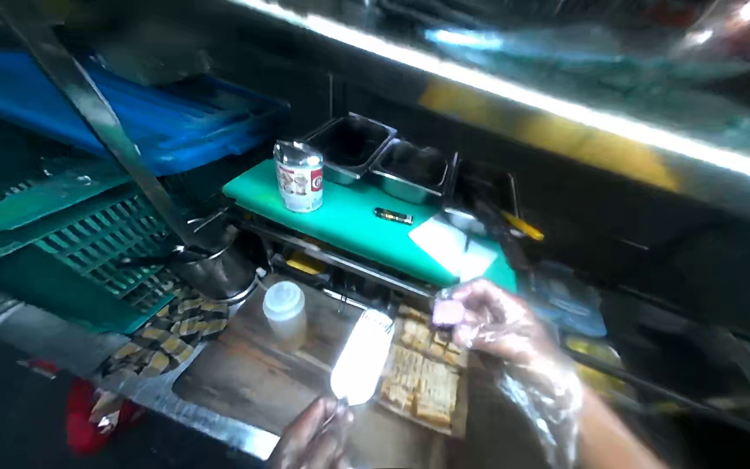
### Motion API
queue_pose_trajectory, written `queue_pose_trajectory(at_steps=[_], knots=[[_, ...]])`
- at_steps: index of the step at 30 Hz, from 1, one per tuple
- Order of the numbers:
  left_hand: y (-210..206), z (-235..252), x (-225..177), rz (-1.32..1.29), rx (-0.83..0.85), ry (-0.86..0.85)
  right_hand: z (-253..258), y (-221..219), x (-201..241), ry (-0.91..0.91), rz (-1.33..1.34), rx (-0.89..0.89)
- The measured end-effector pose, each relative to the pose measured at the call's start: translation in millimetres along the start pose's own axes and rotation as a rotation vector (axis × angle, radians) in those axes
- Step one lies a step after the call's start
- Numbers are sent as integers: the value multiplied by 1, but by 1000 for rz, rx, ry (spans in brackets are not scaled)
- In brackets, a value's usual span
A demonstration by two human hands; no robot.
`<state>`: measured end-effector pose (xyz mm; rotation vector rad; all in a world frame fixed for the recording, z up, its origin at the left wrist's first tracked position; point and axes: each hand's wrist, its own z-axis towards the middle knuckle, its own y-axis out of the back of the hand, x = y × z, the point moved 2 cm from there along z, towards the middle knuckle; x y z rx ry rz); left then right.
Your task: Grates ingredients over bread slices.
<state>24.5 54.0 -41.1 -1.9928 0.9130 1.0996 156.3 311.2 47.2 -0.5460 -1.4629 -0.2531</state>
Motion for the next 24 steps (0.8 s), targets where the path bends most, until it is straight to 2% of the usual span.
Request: queue_pose_trajectory(at_steps=[5, 8, 12, 16, 20, 24], knots=[[-30, 44, 52, -10, 37, 140, -36, -7, -138, 98, -325, -404], [-45, 62, 80, 25, 14, 191, -53, -15, -189, 105, -600, -467], [-50, 71, 101, 173, 1, 160, -66, -23, -212, 221, -901, -488], [-52, 74, 97, 442, 35, 151, -71, -24, -220, 224, -969, -491], [-56, 75, 87, 590, 67, 198, -65, -25, -233, 142, -905, -554], [-63, 67, 68, 763, 107, 208, -66, -35, -240, 141, -770, -660]])
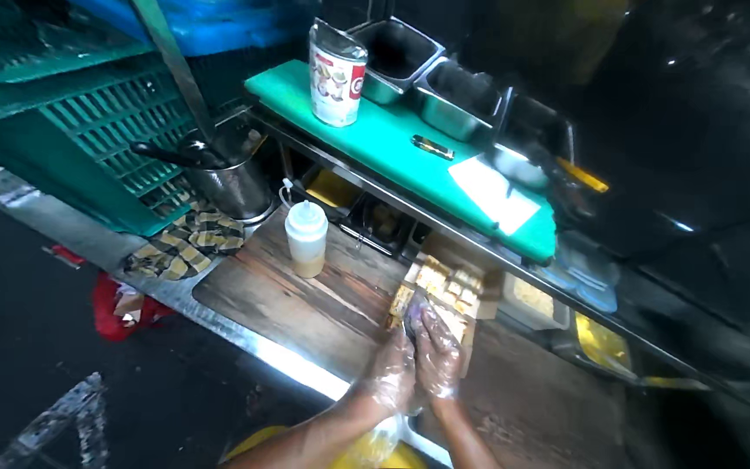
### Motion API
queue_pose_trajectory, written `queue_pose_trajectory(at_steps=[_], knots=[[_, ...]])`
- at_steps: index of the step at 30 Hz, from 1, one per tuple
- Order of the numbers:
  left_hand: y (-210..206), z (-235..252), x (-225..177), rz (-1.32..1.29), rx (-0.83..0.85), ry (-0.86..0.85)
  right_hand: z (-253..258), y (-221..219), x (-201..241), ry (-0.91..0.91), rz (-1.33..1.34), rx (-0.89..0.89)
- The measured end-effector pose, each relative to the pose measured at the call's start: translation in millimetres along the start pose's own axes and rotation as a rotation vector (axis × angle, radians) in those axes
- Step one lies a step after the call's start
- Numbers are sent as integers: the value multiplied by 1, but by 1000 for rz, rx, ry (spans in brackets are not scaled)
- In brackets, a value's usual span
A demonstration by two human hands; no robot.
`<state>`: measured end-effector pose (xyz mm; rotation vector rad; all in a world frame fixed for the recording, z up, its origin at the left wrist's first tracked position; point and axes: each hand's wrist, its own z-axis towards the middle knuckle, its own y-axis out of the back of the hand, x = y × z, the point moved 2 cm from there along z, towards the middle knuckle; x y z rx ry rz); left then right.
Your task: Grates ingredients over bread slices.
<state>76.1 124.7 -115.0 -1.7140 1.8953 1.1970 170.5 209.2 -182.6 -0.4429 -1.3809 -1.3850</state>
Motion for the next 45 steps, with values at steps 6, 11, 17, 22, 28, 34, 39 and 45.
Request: queue_pose_trajectory(at_steps=[6, 11, 17, 22, 28, 34, 39, 45], knots=[[2, 3, -2, 109, 90, 39, 5, -2, -5, -152, -45, -42], [4, 1, -2, 143, 111, 67, 14, -11, -11, -215, -51, -44], [2, 4, 6, 139, 89, 30, 8, -7, 14, -266, -77, -12], [3, 8, 7, 149, 85, 11, 21, -8, 11, -288, -70, -5], [4, 11, 8, 170, 75, 16, 29, -16, 1, -297, -96, 8], [5, 15, 7, 184, 61, -21, 27, -15, 12, -322, -114, 17], [11, 16, 6, 188, 61, -45, 24, -11, 21, -355, -108, -3], [9, 21, 11, 174, 60, -64, 30, -11, 17, -344, -109, 21]])
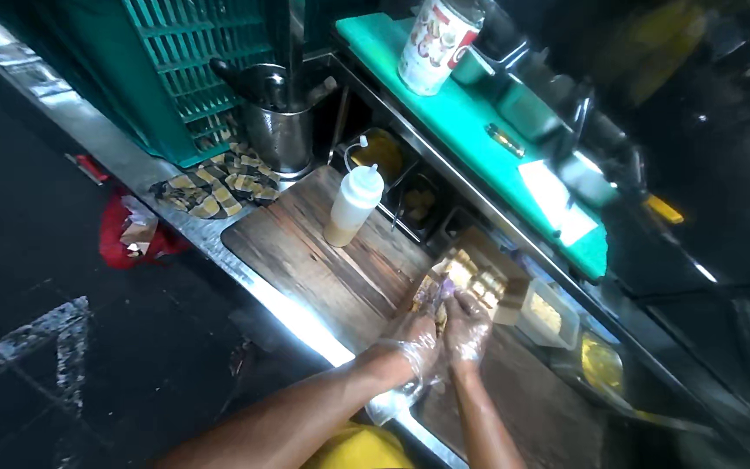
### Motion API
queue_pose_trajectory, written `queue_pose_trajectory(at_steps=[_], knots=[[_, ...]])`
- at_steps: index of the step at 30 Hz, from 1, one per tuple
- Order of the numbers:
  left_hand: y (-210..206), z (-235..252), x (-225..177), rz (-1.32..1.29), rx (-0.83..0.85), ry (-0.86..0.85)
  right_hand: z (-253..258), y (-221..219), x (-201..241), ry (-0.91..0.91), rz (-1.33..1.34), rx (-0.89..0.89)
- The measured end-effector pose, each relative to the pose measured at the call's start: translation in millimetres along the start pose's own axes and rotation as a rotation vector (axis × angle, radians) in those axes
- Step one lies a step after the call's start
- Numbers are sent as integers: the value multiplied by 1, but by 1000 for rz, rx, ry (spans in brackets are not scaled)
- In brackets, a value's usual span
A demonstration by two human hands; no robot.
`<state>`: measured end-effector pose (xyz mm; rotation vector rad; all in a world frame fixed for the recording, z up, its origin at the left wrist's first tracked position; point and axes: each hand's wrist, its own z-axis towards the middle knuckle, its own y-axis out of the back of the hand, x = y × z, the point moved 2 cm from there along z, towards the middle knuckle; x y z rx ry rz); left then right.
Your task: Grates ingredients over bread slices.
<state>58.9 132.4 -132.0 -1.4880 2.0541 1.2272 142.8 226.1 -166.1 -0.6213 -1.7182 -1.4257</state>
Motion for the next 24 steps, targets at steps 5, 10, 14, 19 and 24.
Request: queue_pose_trajectory(at_steps=[5, 10, 14, 19, 24], knots=[[-1, -2, -4, 25, -4, -11, 2, 2, 2, -15, -69, 1], [-7, -11, 1, -4, 12, -31, -24, 13, 5, 3, -37, -22], [-16, -25, -6, -32, 82, 1, -9, 15, -19, -37, -78, -19], [-25, -32, 2, -26, 86, 46, -42, 20, -11, -22, 1, 0], [-26, -38, -1, -39, 119, 52, -34, 23, -25, -15, -41, -40]])
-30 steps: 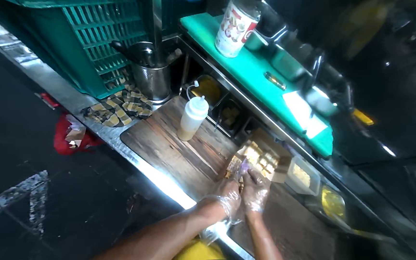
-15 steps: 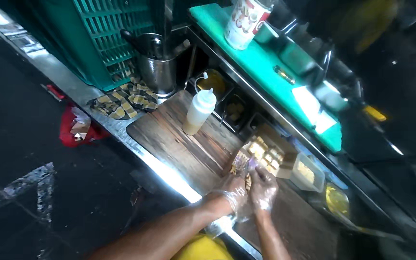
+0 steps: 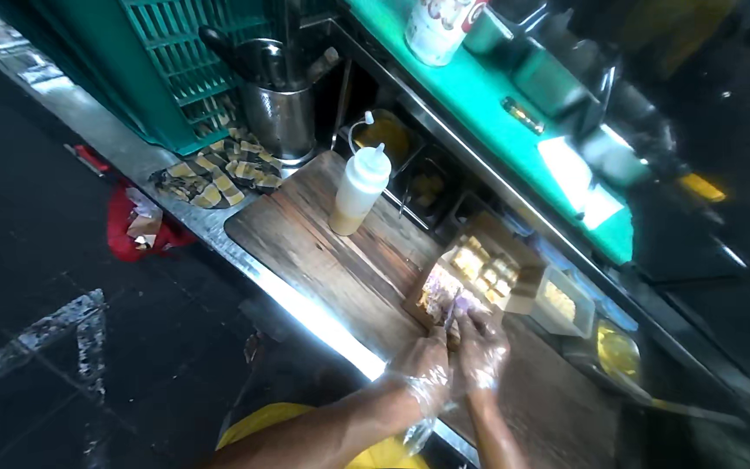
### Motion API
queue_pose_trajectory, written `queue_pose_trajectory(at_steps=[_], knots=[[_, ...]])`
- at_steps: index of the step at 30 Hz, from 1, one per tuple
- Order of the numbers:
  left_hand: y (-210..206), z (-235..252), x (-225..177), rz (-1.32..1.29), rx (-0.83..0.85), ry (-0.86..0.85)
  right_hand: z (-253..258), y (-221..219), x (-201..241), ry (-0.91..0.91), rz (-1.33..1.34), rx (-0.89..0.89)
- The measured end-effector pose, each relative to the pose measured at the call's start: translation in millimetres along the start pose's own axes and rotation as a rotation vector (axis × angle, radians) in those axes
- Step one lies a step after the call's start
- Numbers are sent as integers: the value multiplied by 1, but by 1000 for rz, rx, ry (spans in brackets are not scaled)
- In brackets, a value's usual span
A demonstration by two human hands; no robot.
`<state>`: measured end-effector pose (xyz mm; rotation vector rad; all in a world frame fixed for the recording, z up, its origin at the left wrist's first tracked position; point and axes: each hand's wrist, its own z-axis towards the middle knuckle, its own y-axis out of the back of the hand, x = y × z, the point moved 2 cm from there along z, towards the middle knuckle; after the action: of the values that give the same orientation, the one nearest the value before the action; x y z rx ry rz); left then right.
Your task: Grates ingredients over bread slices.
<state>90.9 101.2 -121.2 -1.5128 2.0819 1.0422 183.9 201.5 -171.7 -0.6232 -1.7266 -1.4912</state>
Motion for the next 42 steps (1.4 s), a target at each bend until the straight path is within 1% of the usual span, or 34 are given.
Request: queue_pose_trajectory(at_steps=[2, 3, 6, 10, 14, 15, 18, 22, 25, 26, 29, 33, 37, 40, 42], knots=[[-3, -2, 0, 9, -7, 2, -16, 7, 12, -8, 55, 9], [-5, -2, -3, 16, -3, 3, -15, 8, 11, -12, 53, 11], [-3, 1, -12, -5, 19, -1, 12, 6, -3, -14, -1, -9], [5, 7, -15, 4, -6, -43, 4, 14, 14, 1, 71, -32], [7, 17, -26, -1, -41, -118, 39, 11, 0, 68, 53, -33], [11, 19, -26, 5, -44, -127, 40, 11, 3, 70, 44, -34], [14, 24, -24, 10, -53, -117, 30, 13, 17, 55, 74, -35], [11, 24, -29, -5, -42, -112, 53, 12, 2, 62, 2, 1], [14, 26, -27, 1, -42, -110, 40, 17, 16, 61, 21, -12], [14, 26, -29, 1, -40, -109, 39, 17, 17, 58, 39, -10], [13, 24, -34, 16, -26, -118, 59, 13, 2, 48, 49, -20], [10, 28, -26, -11, -66, -118, 42, 15, 16, 43, 52, -16], [12, 26, -31, -9, -52, -121, 60, 12, 4, 62, 30, -8], [22, 24, -27, -11, -66, -121, 45, 12, 21, 75, 80, -10], [22, 23, -28, -1, -72, -118, 46, 9, 19, 69, 108, 5]])
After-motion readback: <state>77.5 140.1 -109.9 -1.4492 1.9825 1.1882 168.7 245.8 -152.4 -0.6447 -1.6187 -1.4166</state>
